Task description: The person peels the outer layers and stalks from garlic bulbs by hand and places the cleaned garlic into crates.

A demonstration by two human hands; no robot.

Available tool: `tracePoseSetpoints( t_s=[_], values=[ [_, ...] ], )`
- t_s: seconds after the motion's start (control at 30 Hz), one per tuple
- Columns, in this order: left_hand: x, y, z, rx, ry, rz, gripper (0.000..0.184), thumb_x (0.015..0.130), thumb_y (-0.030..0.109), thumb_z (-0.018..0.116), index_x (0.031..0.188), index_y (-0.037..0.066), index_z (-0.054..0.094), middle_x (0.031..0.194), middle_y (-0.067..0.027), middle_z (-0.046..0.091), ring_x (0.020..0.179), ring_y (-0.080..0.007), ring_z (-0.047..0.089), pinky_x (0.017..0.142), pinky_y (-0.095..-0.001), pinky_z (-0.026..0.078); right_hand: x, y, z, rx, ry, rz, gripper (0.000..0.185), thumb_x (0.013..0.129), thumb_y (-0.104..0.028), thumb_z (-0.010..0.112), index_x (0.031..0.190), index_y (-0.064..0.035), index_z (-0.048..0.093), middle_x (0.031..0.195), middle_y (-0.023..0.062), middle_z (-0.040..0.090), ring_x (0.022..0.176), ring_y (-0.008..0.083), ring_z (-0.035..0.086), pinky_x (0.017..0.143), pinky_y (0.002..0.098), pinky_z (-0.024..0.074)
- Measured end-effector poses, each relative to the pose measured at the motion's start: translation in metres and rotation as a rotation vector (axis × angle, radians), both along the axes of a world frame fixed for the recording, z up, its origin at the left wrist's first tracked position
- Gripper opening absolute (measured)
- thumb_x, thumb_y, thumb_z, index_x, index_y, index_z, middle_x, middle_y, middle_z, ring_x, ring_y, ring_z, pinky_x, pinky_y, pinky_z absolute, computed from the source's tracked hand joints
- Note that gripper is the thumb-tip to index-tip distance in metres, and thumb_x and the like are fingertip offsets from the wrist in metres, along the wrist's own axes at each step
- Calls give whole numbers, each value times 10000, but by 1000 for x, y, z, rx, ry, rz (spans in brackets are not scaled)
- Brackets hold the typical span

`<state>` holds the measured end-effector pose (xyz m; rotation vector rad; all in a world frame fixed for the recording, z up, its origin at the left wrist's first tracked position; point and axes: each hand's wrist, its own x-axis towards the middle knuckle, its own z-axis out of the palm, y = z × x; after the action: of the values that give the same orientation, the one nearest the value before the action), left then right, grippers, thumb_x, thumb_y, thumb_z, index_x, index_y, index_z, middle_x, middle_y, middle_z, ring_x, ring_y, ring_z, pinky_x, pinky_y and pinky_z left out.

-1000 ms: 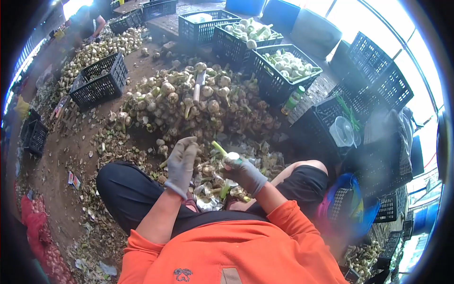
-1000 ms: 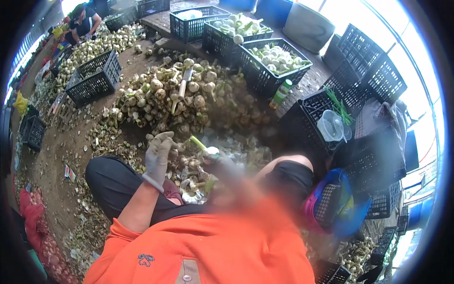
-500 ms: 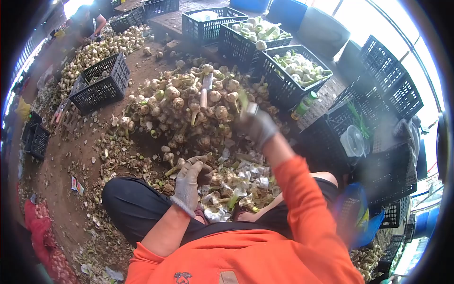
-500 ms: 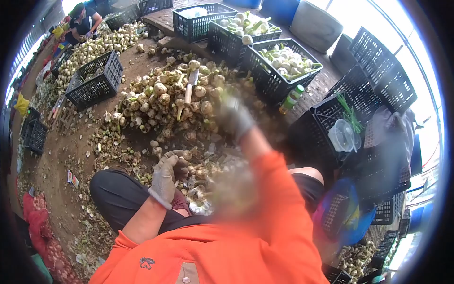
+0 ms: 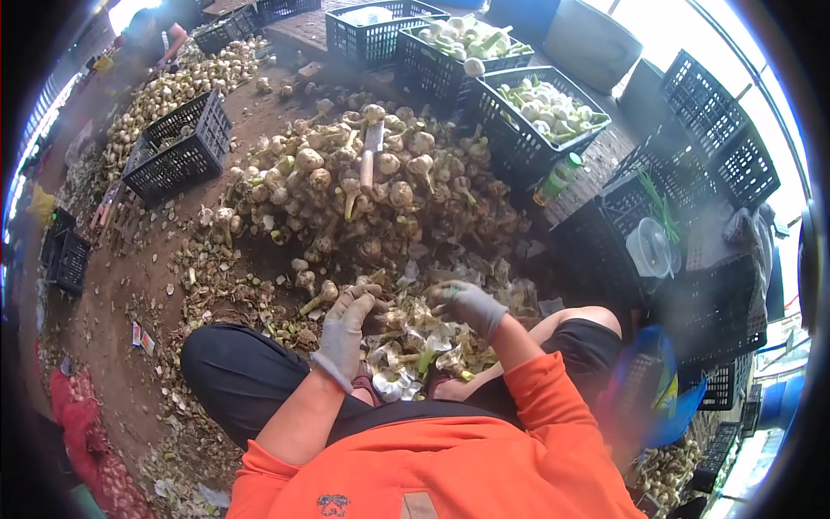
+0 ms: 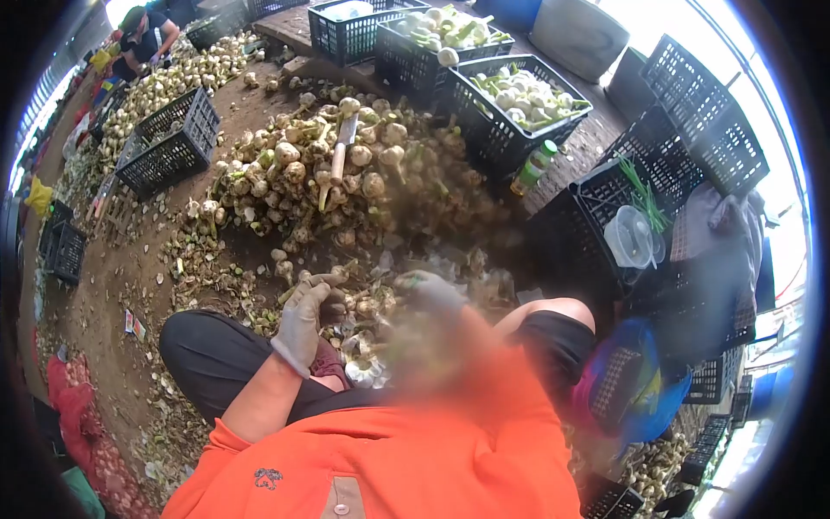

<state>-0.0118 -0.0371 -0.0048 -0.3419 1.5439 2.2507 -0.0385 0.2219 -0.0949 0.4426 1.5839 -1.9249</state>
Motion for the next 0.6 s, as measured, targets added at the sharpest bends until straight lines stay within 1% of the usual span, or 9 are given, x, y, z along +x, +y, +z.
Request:
tracePoseSetpoints(
  t_s=[0.03,0.17,0.3,0.4,0.43,0.47,0.5,0.53,0.6],
  values=[
    [-1,3,-1,-19,-6,4,201,967,204,547,1109,116,659,895,13,683,775,-68,615,713,-221,491,8,-1,-2,135,43,49,403,920,-295,694,1190,-8,607,971,57,666,855,124,617,756,276,513],
    [2,15,9,-14,26,-20,188,963,191,544,1103,115,644,890,15,681,755,-64,611,686,-224,491,11,-9,30,197,215,39,400,941,-300,649,1211,-14,575,1024,58,674,883,142,647,764,274,499],
    [7,14,16,-47,39,-7,187,964,185,542,1101,108,644,898,10,679,762,-62,616,673,-229,501,22,-15,26,239,183,61,402,936,-298,656,1189,8,597,988,64,669,860,126,621,764,270,492],
    [5,7,5,-16,43,32,189,965,179,540,1102,100,643,922,5,678,768,-59,616,674,-232,503,25,-16,-5,429,267,248,395,936,-300,657,1176,11,615,983,62,661,857,122,608,774,262,491],
    [4,6,8,14,72,22,214,965,176,522,1123,91,640,941,0,675,777,-70,621,684,-243,508,30,-26,31,467,213,277,397,940,-331,641,1205,-35,626,1011,104,677,891,185,629,807,293,498],
    [3,3,12,-101,97,36,243,963,195,513,1137,86,643,943,-2,672,754,-84,613,691,-250,508,26,-13,-14,707,493,411,377,922,-321,634,1234,-109,634,1129,136,674,1001,265,634,857,352,503],
    [-1,-1,-3,-95,166,107,261,958,227,516,1133,89,652,908,-2,672,747,-94,611,695,-258,507,20,-5,-40,1115,713,715,373,903,-276,618,1253,-147,631,1253,145,630,1109,324,600,901,405,499],
    [-1,-5,7,-90,114,136,249,955,240,523,1099,91,662,867,-1,670,730,-92,603,683,-261,502,24,-13,-16,1230,652,772,321,885,-191,588,1192,-140,668,1289,133,607,1146,318,583,919,414,501],
    [-2,-17,1,73,94,242,244,965,266,526,1057,80,653,853,-25,669,699,-120,615,666,-277,513,21,11,-72,1355,1019,1214,248,833,-184,608,1051,-112,701,922,97,706,904,295,675,699,447,550]
  ],
)
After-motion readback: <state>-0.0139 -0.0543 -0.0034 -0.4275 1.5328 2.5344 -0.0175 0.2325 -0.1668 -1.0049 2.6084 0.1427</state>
